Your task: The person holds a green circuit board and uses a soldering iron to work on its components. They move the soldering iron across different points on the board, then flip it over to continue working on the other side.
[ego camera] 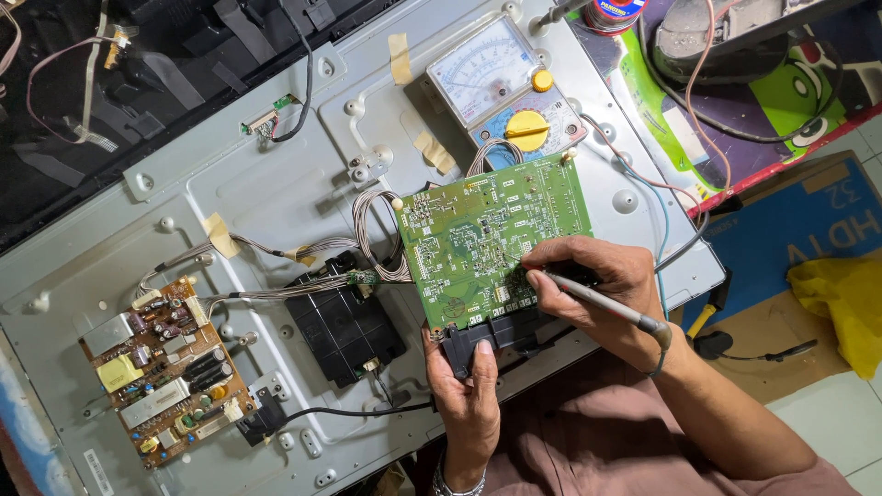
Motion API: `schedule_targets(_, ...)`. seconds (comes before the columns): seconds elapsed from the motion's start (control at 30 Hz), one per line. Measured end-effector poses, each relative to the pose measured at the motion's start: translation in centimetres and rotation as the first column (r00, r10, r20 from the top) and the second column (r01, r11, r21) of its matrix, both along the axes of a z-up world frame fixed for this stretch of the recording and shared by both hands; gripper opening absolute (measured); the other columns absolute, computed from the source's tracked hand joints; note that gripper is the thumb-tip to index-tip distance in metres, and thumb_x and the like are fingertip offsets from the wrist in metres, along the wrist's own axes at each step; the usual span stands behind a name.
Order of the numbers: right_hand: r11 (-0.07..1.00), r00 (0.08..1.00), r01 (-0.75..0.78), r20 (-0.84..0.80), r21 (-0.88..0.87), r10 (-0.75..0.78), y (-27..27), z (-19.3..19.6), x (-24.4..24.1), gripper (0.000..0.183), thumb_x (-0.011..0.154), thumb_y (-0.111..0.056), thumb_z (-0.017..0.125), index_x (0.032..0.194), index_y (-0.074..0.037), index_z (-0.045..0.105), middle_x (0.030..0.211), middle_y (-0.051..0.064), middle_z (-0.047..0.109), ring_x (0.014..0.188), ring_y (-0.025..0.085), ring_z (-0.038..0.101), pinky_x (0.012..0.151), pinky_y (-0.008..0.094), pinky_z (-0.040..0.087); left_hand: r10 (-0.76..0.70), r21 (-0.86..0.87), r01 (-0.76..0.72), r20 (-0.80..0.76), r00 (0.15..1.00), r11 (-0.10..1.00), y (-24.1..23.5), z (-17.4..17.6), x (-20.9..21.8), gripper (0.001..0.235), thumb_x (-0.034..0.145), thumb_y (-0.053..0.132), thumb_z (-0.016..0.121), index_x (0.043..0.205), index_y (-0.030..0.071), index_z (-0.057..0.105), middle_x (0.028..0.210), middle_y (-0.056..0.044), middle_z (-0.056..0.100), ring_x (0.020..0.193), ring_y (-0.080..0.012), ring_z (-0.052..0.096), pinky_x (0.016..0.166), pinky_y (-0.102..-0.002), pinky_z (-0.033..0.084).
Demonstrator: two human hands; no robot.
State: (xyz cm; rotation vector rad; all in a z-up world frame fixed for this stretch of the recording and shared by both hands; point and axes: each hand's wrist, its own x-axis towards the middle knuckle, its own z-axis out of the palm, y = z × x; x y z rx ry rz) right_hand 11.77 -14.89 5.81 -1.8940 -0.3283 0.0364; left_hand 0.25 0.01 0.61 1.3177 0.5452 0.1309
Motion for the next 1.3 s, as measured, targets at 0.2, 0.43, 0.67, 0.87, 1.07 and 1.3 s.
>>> schedule_targets(0.2,0.999,1.000,0.007,0.012,-0.037,-0.007,-0.1,0.0,0.0,0.011,0.091,-0.009,0.074,0.101,-0.005,0.077,0.085,0.002,0.076,0.065,0.002,0.060,0.059,0.017,0.051,0.003,-0.013,-0.002,0.020,1.000,1.000,0.0,0.2,0.2,0.055,0.096,0.018,0.060,0.146,0.004,0.044,0.108,-0.008,0.064,0.086,-0.0141,0.059,0.079,-0.028,0.054)
schedule_targets(0.43,1.000,1.000,0.001,0.017,-0.002,-0.001,0.0,0.1,0.0,0.010,0.092,-0.008,0.073,0.100,-0.002,0.076,0.088,0.004,0.075,0.069,0.004,0.061,0.061,0.018,0.052,0.010,-0.017,-0.010,-0.001,1.000,1.000,0.0,-0.7,-0.3,0.060,0.095,0.019,0.061,0.149,0.003,0.040,0.103,-0.008,0.061,0.081,-0.0139,0.058,0.073,-0.027,0.054)
schedule_targets(0.67,0.991,0.998,0.060,0.012,0.120,-0.061,-0.9,-0.3,0.1,0.014,0.095,-0.009,0.070,0.107,-0.001,0.071,0.099,0.009,0.075,0.083,0.011,0.069,0.074,0.020,0.057,0.013,0.011,-0.013,0.012,1.000,1.000,-0.1,-1.5,-0.6,0.062,0.095,0.018,0.062,0.150,0.002,0.038,0.097,-0.005,0.057,0.077,-0.0127,0.053,0.070,-0.027,0.052)
schedule_targets(0.87,0.984,0.997,0.063,-0.041,0.164,-0.057,-3.1,-0.6,2.1,0.014,0.097,-0.006,0.070,0.109,0.001,0.072,0.105,0.011,0.073,0.089,0.012,0.068,0.077,0.018,0.056,0.002,0.026,-0.003,0.050,0.999,1.000,0.0,-0.5,0.0,0.060,0.095,0.017,0.061,0.149,0.002,0.040,0.102,-0.005,0.060,0.077,-0.0112,0.053,0.069,-0.026,0.052)
schedule_targets(1.07,0.978,0.980,-0.201,0.014,0.049,0.201,-3.2,1.1,5.0,0.017,0.091,-0.015,0.075,0.104,-0.003,0.076,0.097,0.009,0.078,0.080,0.011,0.070,0.072,0.020,0.056,-0.010,0.073,0.007,0.050,0.999,0.997,0.0,-0.2,0.1,0.058,0.095,0.018,0.061,0.148,0.002,0.042,0.094,-0.003,0.057,0.074,-0.0099,0.052,0.069,-0.026,0.051)
schedule_targets(1.3,0.971,0.970,-0.239,0.034,-0.001,0.239,-2.7,0.5,5.7,0.010,0.091,-0.015,0.078,0.098,-0.007,0.078,0.093,0.005,0.079,0.080,0.008,0.070,0.070,0.021,0.054,-0.003,0.071,0.002,0.021,1.000,0.997,0.0,-0.8,-0.5,0.065,0.095,0.016,0.061,0.153,0.000,0.036,0.118,-0.006,0.059,0.085,-0.0097,0.055,0.080,-0.025,0.053)
